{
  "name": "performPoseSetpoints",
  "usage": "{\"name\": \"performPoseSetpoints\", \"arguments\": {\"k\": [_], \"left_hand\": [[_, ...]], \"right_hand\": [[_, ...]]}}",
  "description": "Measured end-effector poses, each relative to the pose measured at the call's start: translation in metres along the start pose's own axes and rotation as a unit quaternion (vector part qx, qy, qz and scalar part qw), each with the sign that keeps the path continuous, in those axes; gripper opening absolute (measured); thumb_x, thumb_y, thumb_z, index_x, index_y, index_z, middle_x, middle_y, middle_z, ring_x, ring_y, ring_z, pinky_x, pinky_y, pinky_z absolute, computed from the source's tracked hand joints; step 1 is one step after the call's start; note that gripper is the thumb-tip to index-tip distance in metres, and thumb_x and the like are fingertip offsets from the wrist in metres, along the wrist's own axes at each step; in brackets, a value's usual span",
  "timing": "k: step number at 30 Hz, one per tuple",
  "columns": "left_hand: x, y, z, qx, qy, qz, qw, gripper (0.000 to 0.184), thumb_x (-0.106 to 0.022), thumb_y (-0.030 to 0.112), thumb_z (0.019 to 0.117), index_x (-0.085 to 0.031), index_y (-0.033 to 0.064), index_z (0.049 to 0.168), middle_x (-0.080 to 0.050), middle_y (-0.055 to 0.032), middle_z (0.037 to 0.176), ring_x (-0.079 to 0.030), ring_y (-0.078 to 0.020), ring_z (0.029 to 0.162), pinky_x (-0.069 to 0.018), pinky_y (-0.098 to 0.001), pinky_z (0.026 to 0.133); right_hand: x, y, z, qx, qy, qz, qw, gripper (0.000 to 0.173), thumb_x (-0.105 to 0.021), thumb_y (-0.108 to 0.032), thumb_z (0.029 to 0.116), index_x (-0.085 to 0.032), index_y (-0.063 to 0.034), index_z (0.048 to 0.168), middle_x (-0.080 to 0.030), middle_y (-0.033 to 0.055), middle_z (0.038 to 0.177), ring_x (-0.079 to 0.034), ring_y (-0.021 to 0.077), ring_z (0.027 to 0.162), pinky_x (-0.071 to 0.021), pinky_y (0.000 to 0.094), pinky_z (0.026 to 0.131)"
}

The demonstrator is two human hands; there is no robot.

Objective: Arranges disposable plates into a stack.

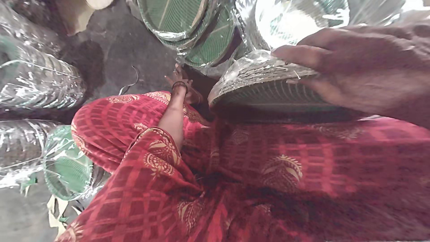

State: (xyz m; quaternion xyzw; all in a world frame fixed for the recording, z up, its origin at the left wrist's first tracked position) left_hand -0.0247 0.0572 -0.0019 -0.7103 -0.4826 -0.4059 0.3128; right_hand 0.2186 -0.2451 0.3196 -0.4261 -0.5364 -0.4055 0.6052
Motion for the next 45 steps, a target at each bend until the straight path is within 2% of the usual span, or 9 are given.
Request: {"name": "performPoseSetpoints", "arguments": {"k": [2,5,9,12,18,25,30,36,45], "left_hand": [[0.0,-0.001,-0.003,-0.006,-0.005,0.008,1.0,0.061,-0.037,0.061,0.1049,-0.051,0.0258,0.153,-0.018,-0.0119,0.172,-0.007,-0.0425,0.158,0.0027,-0.0837,0.113],[-0.004,-0.003,-0.002,-0.011,0.003,0.004,1.0,0.061,-0.039,0.059,0.1053,-0.049,0.0253,0.154,-0.013,-0.0088,0.173,-0.005,-0.0427,0.158,0.0018,-0.0843,0.112],[-0.001,-0.002,-0.003,-0.007,0.004,-0.019,1.0,0.071,-0.045,0.062,0.1024,-0.04,0.0191,0.159,-0.015,-0.0181,0.171,-0.01,-0.0447,0.157,-0.0015,-0.0832,0.114],[0.001,-0.001,-0.005,-0.013,0.004,-0.028,1.0,0.068,-0.044,0.062,0.1027,-0.046,0.0193,0.156,-0.019,-0.0185,0.17,-0.013,-0.042,0.157,-0.0025,-0.0815,0.115],[0.001,-0.004,-0.008,-0.019,0.009,-0.047,0.999,0.062,-0.043,0.059,0.1043,-0.053,0.0199,0.151,-0.02,-0.0165,0.17,-0.01,-0.0403,0.158,0.0007,-0.079,0.117],[-0.003,-0.003,-0.007,-0.007,-0.009,-0.02,1.0,0.063,-0.048,0.056,0.1032,-0.044,0.024,0.157,-0.012,-0.0107,0.173,-0.009,-0.0406,0.158,0.0006,-0.0822,0.114],[-0.001,-0.001,-0.011,0.002,-0.01,-0.039,0.999,0.07,-0.056,0.051,0.1009,-0.037,0.0199,0.16,-0.01,-0.0149,0.173,-0.006,-0.0409,0.158,0.0002,-0.0815,0.115],[0.0,-0.003,-0.005,-0.026,-0.002,-0.045,0.999,0.055,-0.06,0.046,0.1002,-0.055,0.0193,0.149,-0.025,-0.0162,0.169,-0.013,-0.0414,0.157,-0.0049,-0.0787,0.117],[-0.006,-0.002,-0.004,0.006,-0.015,-0.033,0.999,0.061,-0.056,0.052,0.1003,-0.049,0.0238,0.154,-0.013,-0.0176,0.172,-0.009,-0.0437,0.157,0.0004,-0.0831,0.113]], "right_hand": [[0.0,0.0,0.001,0.011,0.011,0.004,1.0,0.048,-0.048,-0.027,0.1007,-0.05,-0.0203,0.148,-0.062,0.022,0.116,-0.065,0.0495,0.088,-0.0495,0.0646,0.062],[0.001,-0.004,-0.001,-0.013,-0.012,0.002,1.0,0.045,-0.055,-0.024,0.1009,-0.054,-0.0204,0.146,-0.064,0.0182,0.116,-0.067,0.0458,0.09,-0.0524,0.0618,0.066],[0.002,-0.006,0.001,-0.026,-0.022,0.001,0.999,0.044,-0.056,-0.025,0.1016,-0.054,-0.0209,0.146,-0.065,0.0168,0.118,-0.067,0.0447,0.09,-0.0535,0.0612,0.068],[0.006,-0.011,0.004,-0.043,-0.039,0.005,0.998,0.048,-0.062,-0.018,0.0992,-0.054,-0.0206,0.147,-0.064,0.0174,0.121,-0.067,0.0452,0.094,-0.0532,0.0622,0.071],[0.005,-0.011,0.006,-0.027,-0.032,0.026,0.999,0.046,-0.059,-0.018,0.101,-0.053,-0.0175,0.147,-0.063,0.0196,0.122,-0.067,0.0464,0.095,-0.0529,0.0631,0.073],[0.004,-0.013,0.004,-0.027,-0.027,0.022,0.999,0.047,-0.058,-0.018,0.1007,-0.053,-0.0184,0.147,-0.063,0.0188,0.124,-0.067,0.0462,0.095,-0.053,0.0629,0.072],[0.004,-0.011,0.007,-0.013,-0.042,0.015,0.999,0.045,-0.054,-0.022,0.1038,-0.052,-0.0178,0.148,-0.062,0.0195,0.124,-0.066,0.0466,0.097,-0.0532,0.0619,0.074],[0.003,-0.009,0.005,0.001,-0.02,0.023,1.0,0.046,-0.052,-0.022,0.1031,-0.052,-0.0167,0.148,-0.062,0.0193,0.123,-0.066,0.0463,0.094,-0.053,0.0619,0.071],[0.001,-0.008,0.002,-0.001,-0.021,0.028,0.999,0.047,-0.052,-0.021,0.1025,-0.051,-0.0183,0.149,-0.062,0.0182,0.125,-0.067,0.0455,0.096,-0.0534,0.0619,0.072]]}}
Point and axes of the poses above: each hand's wrist, its own z-axis towards the middle knuckle, its own x-axis out of the back of the hand, y = z × x, the point moved 4 cm from there along z, towards the middle knuckle
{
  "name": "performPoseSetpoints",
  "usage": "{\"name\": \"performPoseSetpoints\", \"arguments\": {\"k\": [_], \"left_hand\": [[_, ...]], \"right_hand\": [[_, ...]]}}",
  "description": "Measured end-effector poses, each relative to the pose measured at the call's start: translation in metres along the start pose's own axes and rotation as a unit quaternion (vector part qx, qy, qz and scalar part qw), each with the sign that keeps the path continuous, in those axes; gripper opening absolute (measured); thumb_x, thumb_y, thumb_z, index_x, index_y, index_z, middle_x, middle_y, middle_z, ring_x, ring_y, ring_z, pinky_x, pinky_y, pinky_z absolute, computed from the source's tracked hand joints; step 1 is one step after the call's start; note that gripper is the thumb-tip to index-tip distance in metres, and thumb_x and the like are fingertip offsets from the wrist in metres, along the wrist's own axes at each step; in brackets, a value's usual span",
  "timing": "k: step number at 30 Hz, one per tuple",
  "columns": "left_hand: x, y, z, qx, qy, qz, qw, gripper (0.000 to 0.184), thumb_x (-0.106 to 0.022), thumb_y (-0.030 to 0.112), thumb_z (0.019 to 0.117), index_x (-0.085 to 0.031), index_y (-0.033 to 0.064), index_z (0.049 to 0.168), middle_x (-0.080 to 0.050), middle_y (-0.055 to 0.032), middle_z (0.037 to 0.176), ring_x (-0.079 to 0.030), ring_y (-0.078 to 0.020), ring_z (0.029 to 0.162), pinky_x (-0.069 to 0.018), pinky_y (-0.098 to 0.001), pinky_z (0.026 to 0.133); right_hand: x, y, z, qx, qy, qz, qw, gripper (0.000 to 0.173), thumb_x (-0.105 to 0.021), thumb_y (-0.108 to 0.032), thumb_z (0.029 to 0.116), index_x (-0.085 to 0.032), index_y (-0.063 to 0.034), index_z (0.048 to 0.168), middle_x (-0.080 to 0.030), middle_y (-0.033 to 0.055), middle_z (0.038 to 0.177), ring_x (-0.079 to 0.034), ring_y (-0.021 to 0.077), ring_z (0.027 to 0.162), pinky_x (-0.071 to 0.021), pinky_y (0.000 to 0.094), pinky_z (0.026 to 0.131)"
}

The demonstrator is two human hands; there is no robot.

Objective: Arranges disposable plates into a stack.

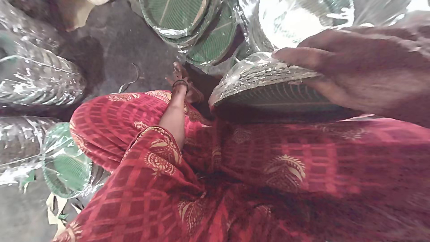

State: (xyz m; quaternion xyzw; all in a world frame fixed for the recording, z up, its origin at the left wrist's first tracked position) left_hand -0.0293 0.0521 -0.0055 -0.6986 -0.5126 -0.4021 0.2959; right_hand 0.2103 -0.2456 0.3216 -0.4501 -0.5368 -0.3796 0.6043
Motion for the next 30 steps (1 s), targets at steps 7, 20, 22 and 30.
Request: {"name": "performPoseSetpoints", "arguments": {"k": [7,20,22,30], "left_hand": [[0.001,-0.005,-0.002,0.037,0.006,0.013,0.999,0.069,-0.053,0.059,0.0989,-0.042,0.0253,0.158,-0.015,-0.0189,0.171,-0.01,-0.0448,0.157,-0.0027,-0.0826,0.114],[0.008,-0.014,-0.01,0.069,0.06,-0.014,0.996,0.06,-0.051,0.047,0.1027,-0.038,0.032,0.159,-0.003,-0.0059,0.174,-0.003,-0.0425,0.158,-0.0015,-0.0848,0.112],[0.008,-0.015,-0.007,0.081,0.07,-0.015,0.994,0.061,-0.05,0.047,0.1028,-0.036,0.0317,0.161,-0.005,-0.0078,0.174,-0.004,-0.0445,0.158,-0.0023,-0.086,0.11],[0.01,-0.018,-0.006,0.089,0.09,-0.043,0.991,0.06,-0.051,0.047,0.102,-0.039,0.0336,0.159,-0.008,-0.0081,0.174,-0.007,-0.0444,0.157,-0.0057,-0.0849,0.111]], "right_hand": [[-0.001,0.001,-0.001,0.006,0.012,-0.009,1.0,0.047,-0.052,-0.02,0.101,-0.052,-0.0171,0.148,-0.064,0.0188,0.12,-0.067,0.0454,0.094,-0.0534,0.0613,0.07],[-0.006,0.008,0.008,0.053,0.034,0.006,0.998,0.048,-0.043,-0.028,0.1029,-0.047,-0.0216,0.151,-0.061,0.024,0.119,-0.065,0.0505,0.092,-0.0506,0.066,0.066],[-0.008,0.009,0.007,0.043,0.029,0.007,0.999,0.049,-0.044,-0.029,0.1026,-0.047,-0.0244,0.151,-0.061,0.0235,0.12,-0.065,0.0506,0.095,-0.051,0.0669,0.067],[-0.006,0.006,0.007,0.041,0.013,-0.006,0.999,0.048,-0.043,-0.031,0.1031,-0.047,-0.0239,0.15,-0.06,0.0207,0.121,-0.065,0.0481,0.094,-0.0514,0.0645,0.065]]}}
Point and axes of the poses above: each hand's wrist, its own z-axis towards the middle knuckle, its own x-axis out of the back of the hand, y = z × x, the point moved 4 cm from there along z, towards the middle knuckle
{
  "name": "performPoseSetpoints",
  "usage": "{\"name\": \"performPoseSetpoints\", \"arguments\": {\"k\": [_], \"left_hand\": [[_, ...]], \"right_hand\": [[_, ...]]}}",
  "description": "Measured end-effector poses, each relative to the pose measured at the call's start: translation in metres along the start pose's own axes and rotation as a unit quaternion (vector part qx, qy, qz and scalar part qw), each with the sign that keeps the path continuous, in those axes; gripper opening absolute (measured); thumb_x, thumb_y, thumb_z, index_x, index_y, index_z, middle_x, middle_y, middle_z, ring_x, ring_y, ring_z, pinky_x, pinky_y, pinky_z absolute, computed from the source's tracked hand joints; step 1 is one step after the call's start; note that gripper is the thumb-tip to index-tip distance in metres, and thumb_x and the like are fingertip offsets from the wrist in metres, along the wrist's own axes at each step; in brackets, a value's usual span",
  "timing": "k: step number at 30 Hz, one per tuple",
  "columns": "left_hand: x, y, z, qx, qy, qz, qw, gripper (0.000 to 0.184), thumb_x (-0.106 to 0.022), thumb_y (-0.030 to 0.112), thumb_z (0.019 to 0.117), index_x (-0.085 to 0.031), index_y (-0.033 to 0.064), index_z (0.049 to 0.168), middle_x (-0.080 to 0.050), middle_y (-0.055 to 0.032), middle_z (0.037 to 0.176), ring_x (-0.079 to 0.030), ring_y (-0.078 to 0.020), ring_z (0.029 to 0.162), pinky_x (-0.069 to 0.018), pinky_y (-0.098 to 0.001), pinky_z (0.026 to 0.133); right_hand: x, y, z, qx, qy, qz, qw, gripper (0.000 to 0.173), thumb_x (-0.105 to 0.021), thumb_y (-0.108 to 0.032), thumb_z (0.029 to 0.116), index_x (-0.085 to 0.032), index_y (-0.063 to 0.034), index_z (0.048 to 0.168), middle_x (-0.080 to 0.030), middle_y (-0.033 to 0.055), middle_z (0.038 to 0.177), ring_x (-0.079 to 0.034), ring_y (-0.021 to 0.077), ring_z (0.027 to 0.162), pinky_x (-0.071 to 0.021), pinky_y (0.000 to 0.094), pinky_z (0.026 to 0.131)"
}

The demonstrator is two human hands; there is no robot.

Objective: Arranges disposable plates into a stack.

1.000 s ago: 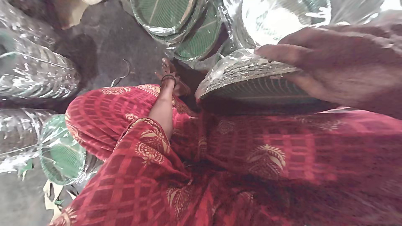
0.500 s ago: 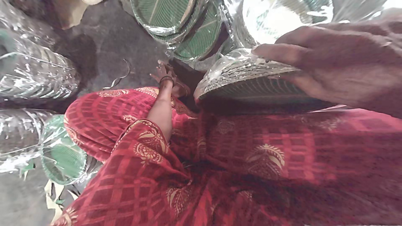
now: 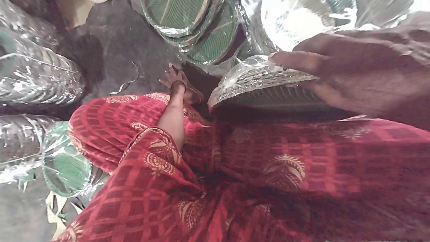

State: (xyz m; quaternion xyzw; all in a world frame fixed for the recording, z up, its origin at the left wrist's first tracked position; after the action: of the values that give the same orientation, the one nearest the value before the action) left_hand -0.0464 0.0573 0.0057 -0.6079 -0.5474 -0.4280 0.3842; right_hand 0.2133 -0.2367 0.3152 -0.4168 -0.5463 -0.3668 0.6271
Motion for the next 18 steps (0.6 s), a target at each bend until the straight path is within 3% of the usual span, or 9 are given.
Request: {"name": "performPoseSetpoints", "arguments": {"k": [5,8,11,14,18], "left_hand": [[0.0,0.003,-0.002,-0.033,-0.028,0.017,0.999,0.059,-0.053,0.045,0.102,-0.04,0.033,0.158,-0.011,-0.0104,0.173,-0.009,-0.0434,0.157,-0.006,-0.0846,0.112],[0.001,0.008,-0.004,-0.051,-0.045,0.032,0.997,0.06,-0.053,0.046,0.1022,-0.04,0.0313,0.159,-0.011,-0.0073,0.173,-0.008,-0.0422,0.158,-0.0078,-0.084,0.112],[0.005,0.011,-0.007,-0.06,-0.05,0.037,0.996,0.054,-0.05,0.049,0.1032,-0.049,0.0291,0.154,-0.018,-0.0078,0.172,-0.011,-0.0425,0.157,-0.0074,-0.0825,0.114],[-0.001,0.01,0.0,-0.053,-0.044,0.037,0.997,0.058,-0.048,0.052,0.1035,-0.047,0.0244,0.155,-0.018,-0.0095,0.172,-0.01,-0.0422,0.158,-0.0052,-0.0825,0.114],[-0.004,0.011,0.002,-0.043,-0.046,0.037,0.997,0.063,-0.045,0.056,0.1036,-0.047,0.0205,0.155,-0.019,-0.0119,0.171,-0.011,-0.0425,0.157,-0.0056,-0.0833,0.113]], "right_hand": [[0.0,0.001,0.0,0.017,0.003,-0.004,1.0,0.049,-0.043,-0.031,0.1025,-0.046,-0.0212,0.15,-0.06,0.022,0.119,-0.065,0.0492,0.094,-0.0512,0.0642,0.064],[0.002,-0.002,0.0,0.024,0.006,-0.008,1.0,0.048,-0.043,-0.03,0.103,-0.048,-0.0179,0.149,-0.06,0.0236,0.119,-0.065,0.0494,0.092,-0.0513,0.0629,0.063],[0.004,-0.007,0.0,-0.013,-0.022,-0.01,1.0,0.044,-0.052,-0.026,0.1031,-0.052,-0.018,0.147,-0.062,0.0189,0.119,-0.067,0.0452,0.092,-0.0539,0.0598,0.067],[0.005,-0.009,0.0,-0.031,-0.034,-0.003,0.999,0.048,-0.057,-0.019,0.1,-0.052,-0.0184,0.147,-0.063,0.0189,0.12,-0.067,0.045,0.093,-0.054,0.0601,0.069],[0.004,-0.007,-0.002,-0.037,-0.032,-0.002,0.999,0.047,-0.056,-0.022,0.0999,-0.053,-0.0201,0.147,-0.063,0.0172,0.12,-0.067,0.0438,0.094,-0.0537,0.0601,0.068]]}}
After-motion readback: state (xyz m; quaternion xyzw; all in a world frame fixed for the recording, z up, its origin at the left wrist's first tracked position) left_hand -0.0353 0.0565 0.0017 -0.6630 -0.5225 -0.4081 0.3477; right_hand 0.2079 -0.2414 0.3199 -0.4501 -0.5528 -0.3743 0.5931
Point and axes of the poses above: each hand's wrist, its own z-axis towards the middle knuckle, its own x-axis out of the back of the hand, y = z × x, the point moved 4 cm from there along z, towards the middle knuckle
